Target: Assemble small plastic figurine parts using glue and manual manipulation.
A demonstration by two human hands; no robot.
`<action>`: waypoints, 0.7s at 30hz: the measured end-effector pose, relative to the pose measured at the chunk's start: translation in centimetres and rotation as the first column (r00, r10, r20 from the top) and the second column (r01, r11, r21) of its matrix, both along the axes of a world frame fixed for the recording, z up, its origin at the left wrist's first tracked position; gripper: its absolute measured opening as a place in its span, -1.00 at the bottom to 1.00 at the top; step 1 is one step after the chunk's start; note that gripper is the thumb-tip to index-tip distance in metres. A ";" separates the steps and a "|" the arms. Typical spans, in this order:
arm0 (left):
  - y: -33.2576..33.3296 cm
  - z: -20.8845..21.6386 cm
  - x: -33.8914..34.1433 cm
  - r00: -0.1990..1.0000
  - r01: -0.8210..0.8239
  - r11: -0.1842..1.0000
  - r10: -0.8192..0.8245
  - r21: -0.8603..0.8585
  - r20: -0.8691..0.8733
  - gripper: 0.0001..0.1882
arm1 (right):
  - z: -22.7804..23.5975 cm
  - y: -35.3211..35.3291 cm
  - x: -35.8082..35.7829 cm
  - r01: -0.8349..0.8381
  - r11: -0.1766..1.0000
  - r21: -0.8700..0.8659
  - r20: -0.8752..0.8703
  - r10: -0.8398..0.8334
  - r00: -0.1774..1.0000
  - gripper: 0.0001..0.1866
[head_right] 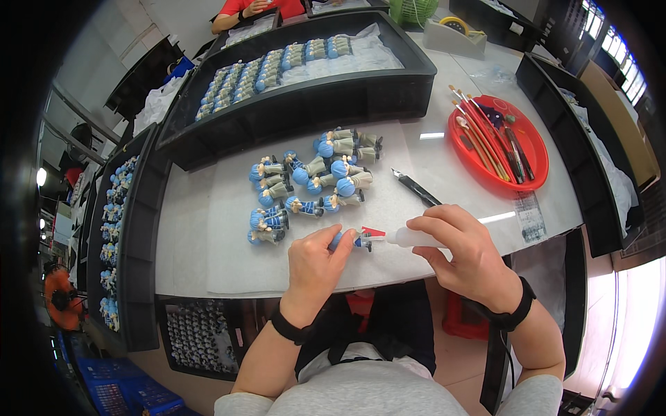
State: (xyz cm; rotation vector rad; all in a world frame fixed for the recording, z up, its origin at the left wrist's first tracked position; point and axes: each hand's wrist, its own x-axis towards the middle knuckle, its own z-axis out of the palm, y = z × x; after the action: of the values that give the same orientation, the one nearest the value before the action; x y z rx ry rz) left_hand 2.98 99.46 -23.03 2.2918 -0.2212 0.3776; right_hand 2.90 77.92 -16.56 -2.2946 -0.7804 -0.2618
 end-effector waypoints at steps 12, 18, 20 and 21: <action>0.1 -0.2 0.1 1.000 0.005 1.000 -0.005 -0.003 -0.010 -0.73 | 0.0 0.0 0.1 -0.007 1.000 -0.018 0.018 0.008 1.000 -0.62; 0.1 -0.1 0.1 0.999 0.009 1.000 -0.009 -0.005 -0.038 -0.73 | -0.1 0.0 0.2 -0.003 1.000 -0.015 0.014 0.003 1.000 -0.63; 0.1 -0.2 0.1 0.999 0.008 1.000 -0.008 -0.005 -0.038 -0.74 | 0.0 0.0 0.2 -0.001 1.000 -0.015 0.010 0.001 1.000 -0.63; 0.1 -0.2 0.1 0.999 0.006 1.000 -0.007 -0.004 -0.037 -0.74 | 0.0 0.0 0.2 0.002 1.000 -0.013 0.007 -0.002 1.000 -0.63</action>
State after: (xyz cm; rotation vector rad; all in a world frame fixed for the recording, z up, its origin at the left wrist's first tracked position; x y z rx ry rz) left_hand 3.07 99.55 -23.20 2.2916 -0.2089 0.3313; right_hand 3.05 77.96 -16.59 -2.3073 -0.7858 -0.2665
